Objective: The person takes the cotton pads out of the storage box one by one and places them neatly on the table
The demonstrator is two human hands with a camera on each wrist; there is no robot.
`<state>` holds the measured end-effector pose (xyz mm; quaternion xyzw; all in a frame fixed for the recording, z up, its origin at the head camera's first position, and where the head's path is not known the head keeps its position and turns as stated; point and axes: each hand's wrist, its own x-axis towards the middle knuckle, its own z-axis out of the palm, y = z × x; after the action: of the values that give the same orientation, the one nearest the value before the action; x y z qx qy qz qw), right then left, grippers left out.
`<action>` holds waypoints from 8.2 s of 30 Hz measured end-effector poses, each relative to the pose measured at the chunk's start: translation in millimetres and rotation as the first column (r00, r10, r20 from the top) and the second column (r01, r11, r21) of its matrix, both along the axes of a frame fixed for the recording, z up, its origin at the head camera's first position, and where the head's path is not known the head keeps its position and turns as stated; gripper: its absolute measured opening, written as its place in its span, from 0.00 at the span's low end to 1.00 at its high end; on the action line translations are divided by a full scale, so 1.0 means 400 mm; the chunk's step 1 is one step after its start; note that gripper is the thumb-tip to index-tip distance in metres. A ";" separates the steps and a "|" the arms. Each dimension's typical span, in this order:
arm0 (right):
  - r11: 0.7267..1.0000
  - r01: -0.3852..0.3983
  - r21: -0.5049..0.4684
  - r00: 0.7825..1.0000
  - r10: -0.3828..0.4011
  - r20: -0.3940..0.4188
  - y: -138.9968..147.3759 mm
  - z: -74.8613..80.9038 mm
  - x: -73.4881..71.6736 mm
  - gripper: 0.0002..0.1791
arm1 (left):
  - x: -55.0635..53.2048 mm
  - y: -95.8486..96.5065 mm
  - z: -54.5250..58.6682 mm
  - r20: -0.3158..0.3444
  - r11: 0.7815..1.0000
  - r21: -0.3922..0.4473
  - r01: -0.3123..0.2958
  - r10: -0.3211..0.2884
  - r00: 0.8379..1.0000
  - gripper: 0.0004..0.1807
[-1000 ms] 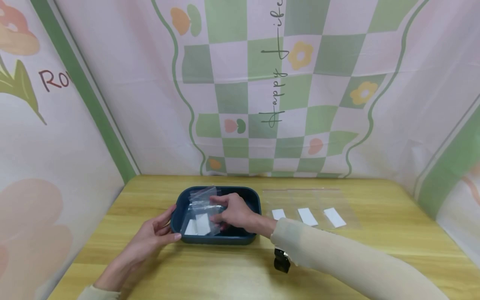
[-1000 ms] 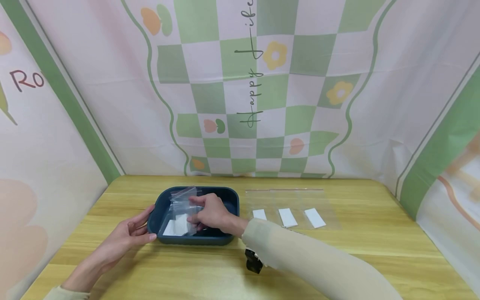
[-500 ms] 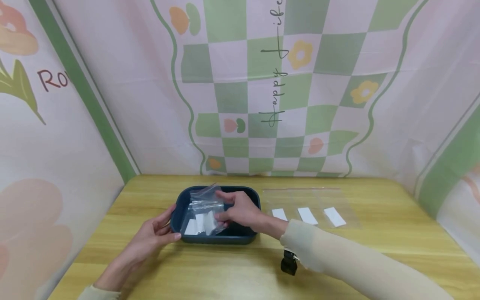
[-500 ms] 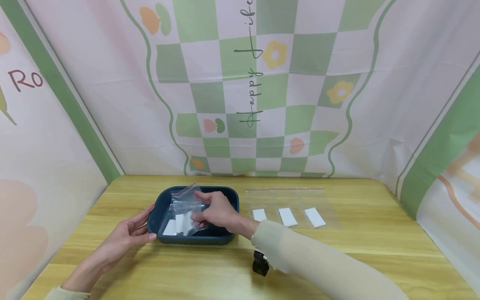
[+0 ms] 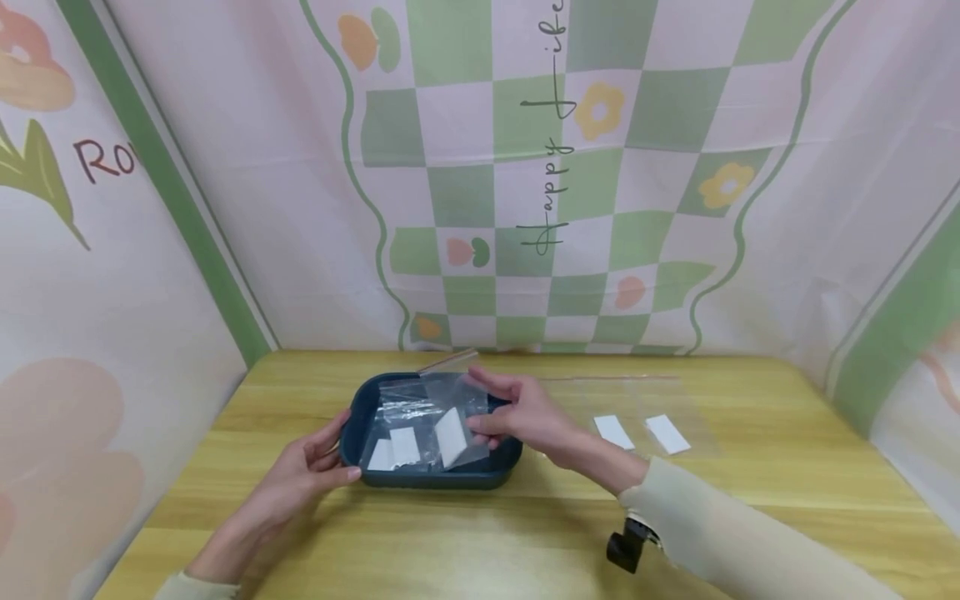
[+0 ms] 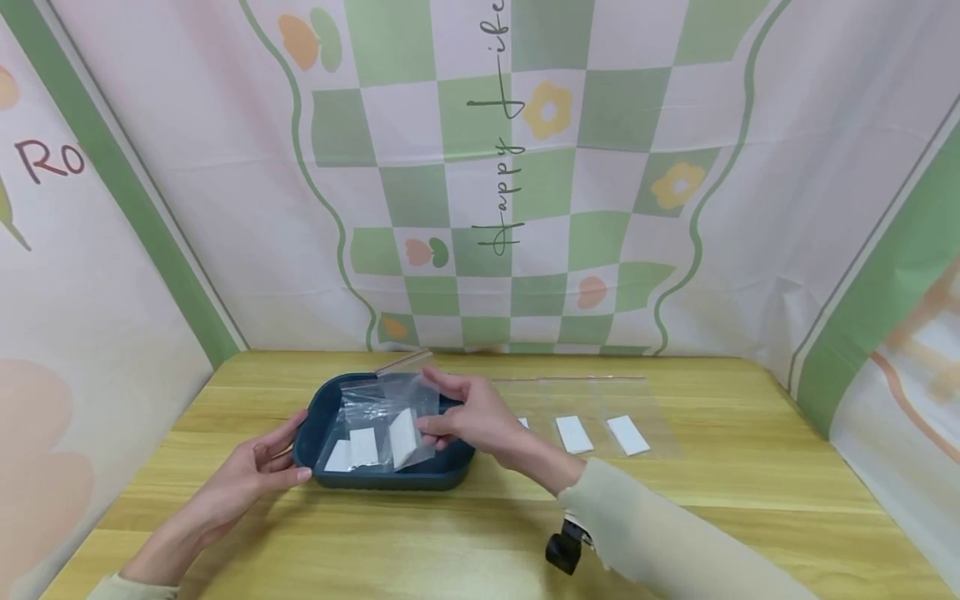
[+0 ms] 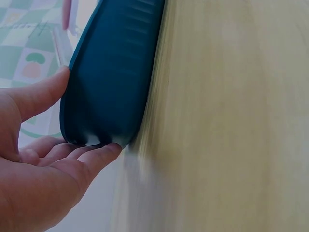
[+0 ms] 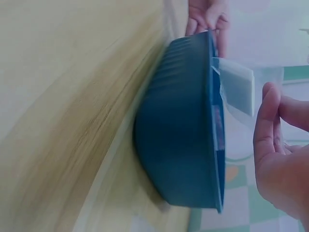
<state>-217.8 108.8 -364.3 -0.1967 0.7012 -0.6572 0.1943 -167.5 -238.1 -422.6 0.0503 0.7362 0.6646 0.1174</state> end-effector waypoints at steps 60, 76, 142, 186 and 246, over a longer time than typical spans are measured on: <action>0.998 0.032 0.051 0.988 -0.039 0.150 0.370 -0.159 0.218 0.52 | -0.003 -0.004 -0.007 0.001 1.000 -0.003 0.001 -0.001 1.000 0.51; 0.946 0.110 0.305 0.992 -0.088 -0.085 0.360 -0.169 0.214 0.46 | -0.002 -0.005 -0.007 -0.008 1.000 -0.009 0.001 -0.001 1.000 0.51; 0.660 0.085 0.746 0.891 0.285 -0.354 -0.131 -0.050 -0.109 0.31 | -0.009 -0.002 -0.002 0.014 1.000 -0.018 0.003 -0.003 1.000 0.49; 0.762 0.284 0.582 0.954 -0.161 -0.254 -0.172 -0.115 -0.090 0.20 | -0.007 -0.004 -0.005 -0.005 1.000 0.013 0.008 -0.008 1.000 0.50; 0.962 0.023 0.271 0.996 0.002 -0.095 -0.142 -0.054 -0.068 0.45 | -0.001 0.001 -0.012 -0.034 1.000 0.013 0.010 -0.009 0.999 0.48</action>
<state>-245.0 51.9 -385.9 -0.1951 0.7942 -0.5457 0.1827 -167.9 -237.8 -427.3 0.0658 0.7336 0.6678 0.1076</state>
